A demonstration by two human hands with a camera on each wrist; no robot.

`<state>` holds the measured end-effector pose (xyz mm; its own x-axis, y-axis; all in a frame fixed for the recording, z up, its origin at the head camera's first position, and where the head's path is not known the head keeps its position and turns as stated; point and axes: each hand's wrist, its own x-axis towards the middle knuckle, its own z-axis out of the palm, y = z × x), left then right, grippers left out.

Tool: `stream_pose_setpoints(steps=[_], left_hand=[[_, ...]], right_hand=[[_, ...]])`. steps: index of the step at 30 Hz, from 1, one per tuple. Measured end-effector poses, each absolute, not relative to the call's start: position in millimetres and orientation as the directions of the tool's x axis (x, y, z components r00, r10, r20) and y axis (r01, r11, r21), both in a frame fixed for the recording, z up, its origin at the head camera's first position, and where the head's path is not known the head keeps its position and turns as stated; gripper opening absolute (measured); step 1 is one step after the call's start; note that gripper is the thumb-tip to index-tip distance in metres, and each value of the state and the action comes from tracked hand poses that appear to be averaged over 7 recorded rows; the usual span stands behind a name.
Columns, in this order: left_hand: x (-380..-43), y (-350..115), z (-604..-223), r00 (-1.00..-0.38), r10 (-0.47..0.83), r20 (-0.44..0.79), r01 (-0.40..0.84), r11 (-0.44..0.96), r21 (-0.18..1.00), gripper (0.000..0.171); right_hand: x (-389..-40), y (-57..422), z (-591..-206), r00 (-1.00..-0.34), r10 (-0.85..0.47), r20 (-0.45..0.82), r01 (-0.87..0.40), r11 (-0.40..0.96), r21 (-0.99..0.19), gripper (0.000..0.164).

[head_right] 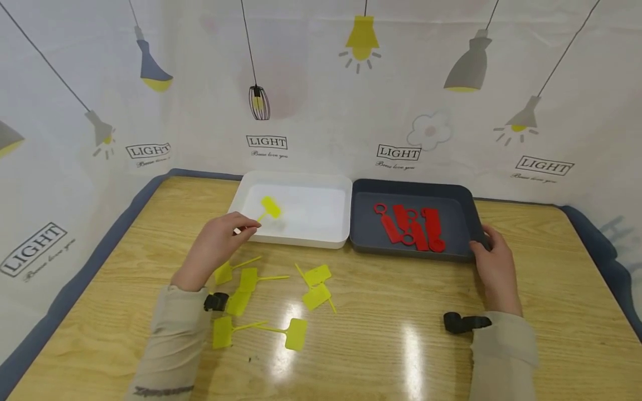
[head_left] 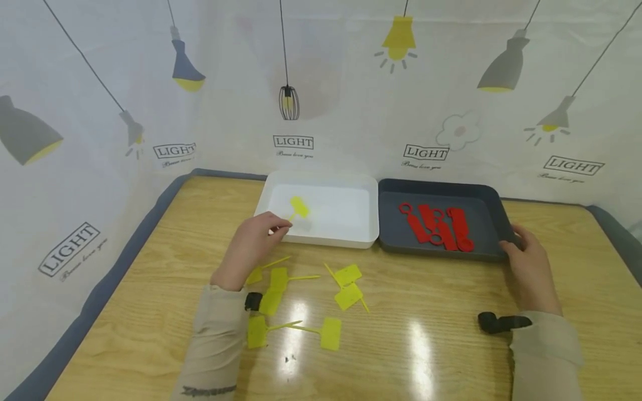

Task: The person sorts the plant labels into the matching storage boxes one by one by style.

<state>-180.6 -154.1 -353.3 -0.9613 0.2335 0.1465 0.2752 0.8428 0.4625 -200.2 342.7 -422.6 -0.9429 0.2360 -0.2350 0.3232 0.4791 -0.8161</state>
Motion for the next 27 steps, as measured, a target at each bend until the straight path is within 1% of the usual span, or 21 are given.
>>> stream_pose_setpoints(steps=[5, 15, 22, 27], left_hand=[[-182.5, -156.5, -355.6, -0.962, 0.229, 0.148, 0.272, 0.842, 0.466, 0.019], [-186.4, -156.0, -362.8, -0.975, 0.191, 0.116, 0.223, 0.861, 0.458, 0.024], [-187.3, -155.3, -367.9, -0.979, 0.169, 0.111, 0.201, 0.86, 0.468, 0.027], [-189.2, -154.3, -372.2, -0.984, 0.155, 0.085, 0.177, 0.86, 0.478, 0.031]], right_hand=[[-201.1, 342.5, -423.8, -0.94, 0.242, -0.242, 0.332, 0.47, -0.818, 0.063], [-199.5, 340.9, -421.5, -0.943, 0.238, -0.233, 0.321, 0.467, -0.824, 0.062], [-199.6, 339.9, -421.4, -0.947, 0.236, -0.219, 0.309, 0.468, -0.828, 0.064], [-198.7, 340.0, -421.8, -0.949, 0.234, -0.213, 0.301, 0.466, -0.832, 0.064]])
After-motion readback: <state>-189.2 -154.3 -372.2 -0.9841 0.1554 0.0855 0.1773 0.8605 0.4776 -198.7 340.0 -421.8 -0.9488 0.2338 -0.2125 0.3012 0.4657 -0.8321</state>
